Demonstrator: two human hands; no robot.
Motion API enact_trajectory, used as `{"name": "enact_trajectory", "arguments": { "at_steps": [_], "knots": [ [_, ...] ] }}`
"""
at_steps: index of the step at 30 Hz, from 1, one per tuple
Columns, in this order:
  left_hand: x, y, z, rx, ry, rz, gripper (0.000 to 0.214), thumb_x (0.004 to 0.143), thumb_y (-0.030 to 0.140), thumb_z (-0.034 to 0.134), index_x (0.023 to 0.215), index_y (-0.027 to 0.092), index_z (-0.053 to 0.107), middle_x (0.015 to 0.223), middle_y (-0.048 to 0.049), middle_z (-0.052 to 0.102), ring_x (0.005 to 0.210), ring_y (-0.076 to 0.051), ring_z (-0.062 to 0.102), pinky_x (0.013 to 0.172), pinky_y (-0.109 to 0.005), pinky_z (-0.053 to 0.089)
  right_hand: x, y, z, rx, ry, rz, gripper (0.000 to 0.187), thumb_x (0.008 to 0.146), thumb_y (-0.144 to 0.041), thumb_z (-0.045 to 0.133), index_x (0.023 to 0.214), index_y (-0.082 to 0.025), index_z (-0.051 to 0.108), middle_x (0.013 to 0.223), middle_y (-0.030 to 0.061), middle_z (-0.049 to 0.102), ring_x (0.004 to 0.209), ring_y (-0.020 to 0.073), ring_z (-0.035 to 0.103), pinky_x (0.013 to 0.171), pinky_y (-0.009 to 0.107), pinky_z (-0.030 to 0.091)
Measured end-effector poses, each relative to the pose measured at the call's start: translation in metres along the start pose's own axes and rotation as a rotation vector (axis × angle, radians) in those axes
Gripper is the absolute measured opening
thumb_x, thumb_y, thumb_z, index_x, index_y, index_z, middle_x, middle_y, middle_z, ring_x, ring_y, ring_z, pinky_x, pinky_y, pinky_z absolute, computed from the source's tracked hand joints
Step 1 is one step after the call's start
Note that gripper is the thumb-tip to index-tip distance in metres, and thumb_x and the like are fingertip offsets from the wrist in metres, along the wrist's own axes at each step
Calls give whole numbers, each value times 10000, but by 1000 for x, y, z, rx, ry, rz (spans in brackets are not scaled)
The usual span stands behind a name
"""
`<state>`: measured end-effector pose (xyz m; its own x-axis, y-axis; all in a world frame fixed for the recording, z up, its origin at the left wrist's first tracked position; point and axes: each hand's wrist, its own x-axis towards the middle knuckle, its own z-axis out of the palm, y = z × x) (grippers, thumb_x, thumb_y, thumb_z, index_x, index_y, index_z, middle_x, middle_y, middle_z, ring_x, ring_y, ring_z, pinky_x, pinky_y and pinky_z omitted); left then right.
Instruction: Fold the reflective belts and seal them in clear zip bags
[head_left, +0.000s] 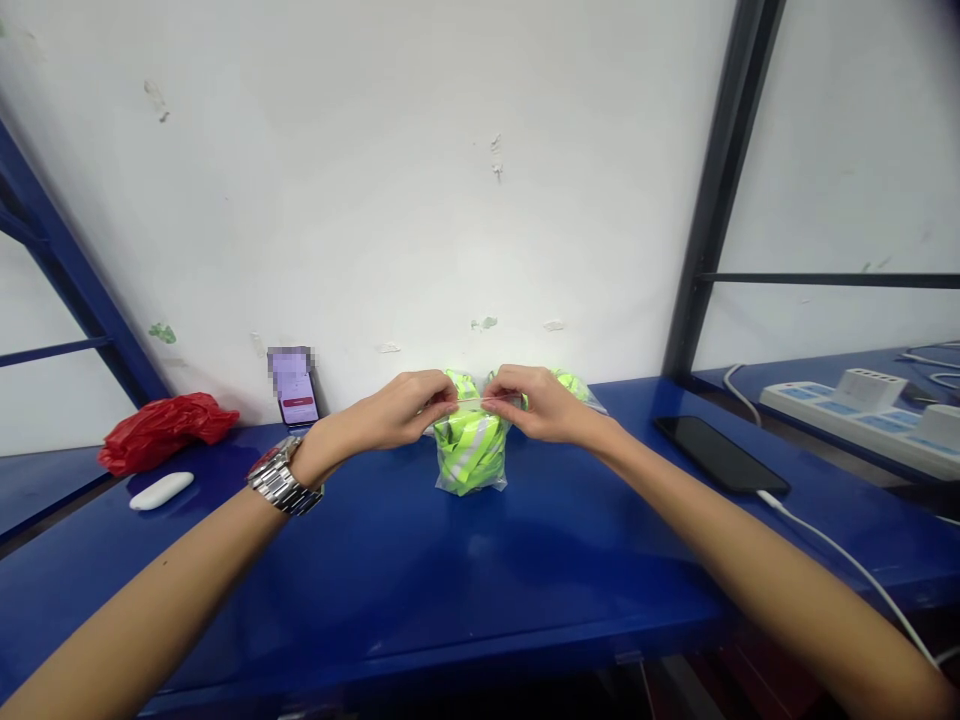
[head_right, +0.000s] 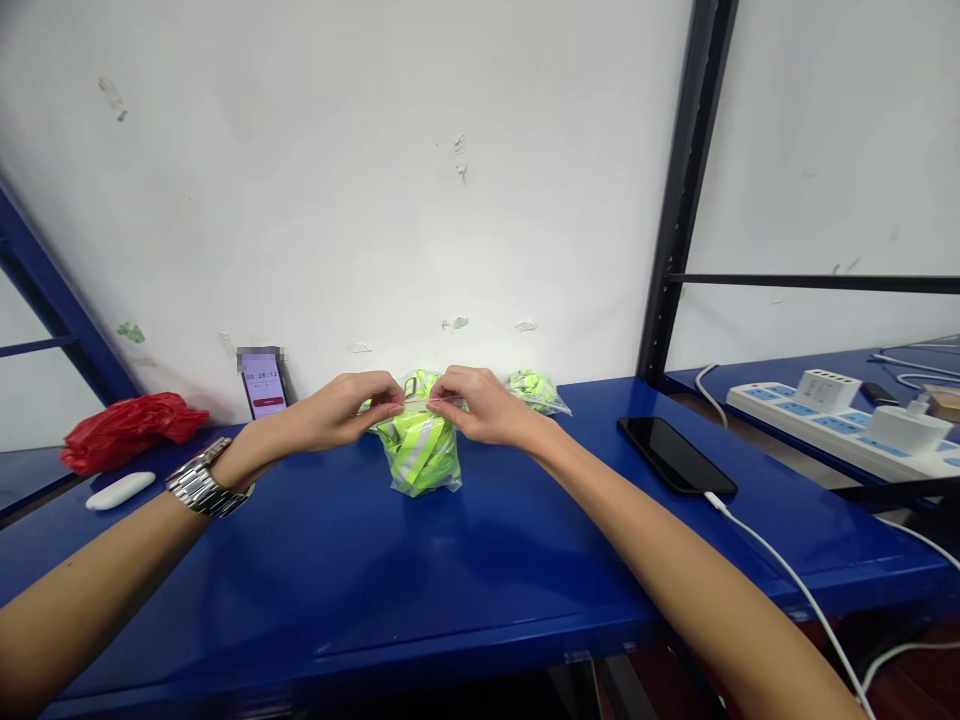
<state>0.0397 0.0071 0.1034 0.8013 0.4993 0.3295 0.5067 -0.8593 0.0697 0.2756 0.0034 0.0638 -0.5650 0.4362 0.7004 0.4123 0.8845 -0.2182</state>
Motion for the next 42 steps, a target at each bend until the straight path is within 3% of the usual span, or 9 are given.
{"name": "enact_trajectory", "arguments": {
  "at_steps": [11,25,36,42],
  "knots": [
    [0,15,0,148,-44,44,188,967,227,324,826,176,436,772,-36,492,648,-141,427,612,-285,348,2,-5,4,-86,-34,-86,126,905,-154,492,806,-147,571,754,37,541,685,136,469,627,268,357],
    [2,10,-1,38,-28,55,163,943,248,417,911,159,550,793,-34,580,675,-126,494,630,-266,390,4,-12,0,56,-70,43,44,840,-147,545,810,-153,578,746,20,559,660,123,484,628,261,379],
    [1,29,-4,102,-65,60,156,937,225,379,833,167,480,729,-24,533,615,-127,440,590,-272,351,5,-19,1,104,-62,70,67,764,-104,544,731,-161,551,693,5,550,627,115,453,603,253,364],
    [4,26,-3,44,-39,49,158,927,248,417,844,159,516,738,-23,552,626,-125,465,597,-262,366,4,-16,3,170,-28,115,41,767,-124,570,754,-146,601,708,16,587,637,119,490,608,257,385]
  ]
}}
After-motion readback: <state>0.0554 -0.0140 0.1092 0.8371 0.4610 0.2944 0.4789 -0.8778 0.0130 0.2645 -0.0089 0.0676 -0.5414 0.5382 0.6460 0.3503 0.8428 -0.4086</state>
